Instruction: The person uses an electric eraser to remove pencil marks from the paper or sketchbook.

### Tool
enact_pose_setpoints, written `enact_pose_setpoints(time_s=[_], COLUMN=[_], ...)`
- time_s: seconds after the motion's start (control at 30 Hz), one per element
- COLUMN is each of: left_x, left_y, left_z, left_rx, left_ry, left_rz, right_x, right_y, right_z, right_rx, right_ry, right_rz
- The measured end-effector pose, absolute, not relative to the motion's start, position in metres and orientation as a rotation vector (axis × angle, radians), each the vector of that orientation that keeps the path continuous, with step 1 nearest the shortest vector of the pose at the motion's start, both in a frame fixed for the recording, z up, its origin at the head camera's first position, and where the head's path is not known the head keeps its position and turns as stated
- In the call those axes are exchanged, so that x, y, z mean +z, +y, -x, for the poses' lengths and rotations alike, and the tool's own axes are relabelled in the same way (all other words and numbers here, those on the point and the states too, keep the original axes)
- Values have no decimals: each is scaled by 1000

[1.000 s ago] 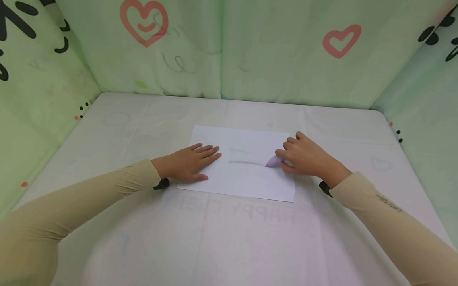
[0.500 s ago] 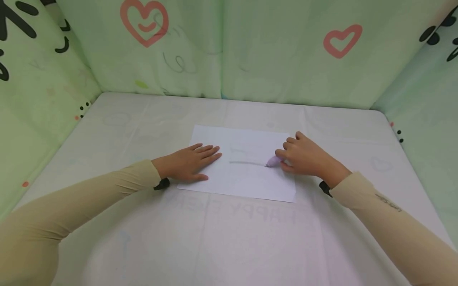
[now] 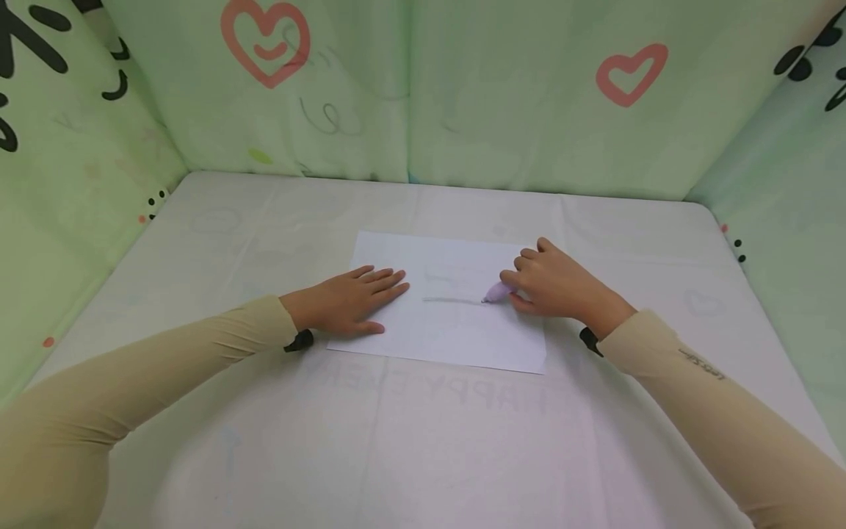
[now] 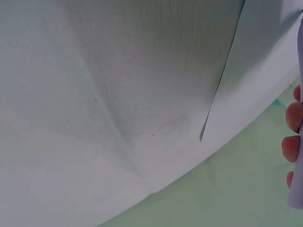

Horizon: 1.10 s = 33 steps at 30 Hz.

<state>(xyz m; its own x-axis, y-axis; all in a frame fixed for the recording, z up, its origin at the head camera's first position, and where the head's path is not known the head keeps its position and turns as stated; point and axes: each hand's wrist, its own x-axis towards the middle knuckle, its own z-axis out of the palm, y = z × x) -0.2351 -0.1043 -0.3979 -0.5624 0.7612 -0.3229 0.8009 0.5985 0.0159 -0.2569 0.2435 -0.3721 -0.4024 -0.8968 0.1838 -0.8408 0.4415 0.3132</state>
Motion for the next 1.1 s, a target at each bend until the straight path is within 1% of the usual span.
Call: enact_pose_setpoints(time_s=[0.37,0.77,1.1], left_x=[-397,-399,-399], left_y=[-105,-105,-106], left_z=[235,235,236], left_rx=[-190,-180,-187], left_ry=[2532,2535,2536], left_rz=[-1277,-1273,-1286], right_x=[-370,-370,-367], right_y=[251,242,246], right_z=[250,257,250], right_rx=[-243,-236,-257], right_ry=[-2332,-2360,-2342], right_rz=[-1495,-1488,-1502])
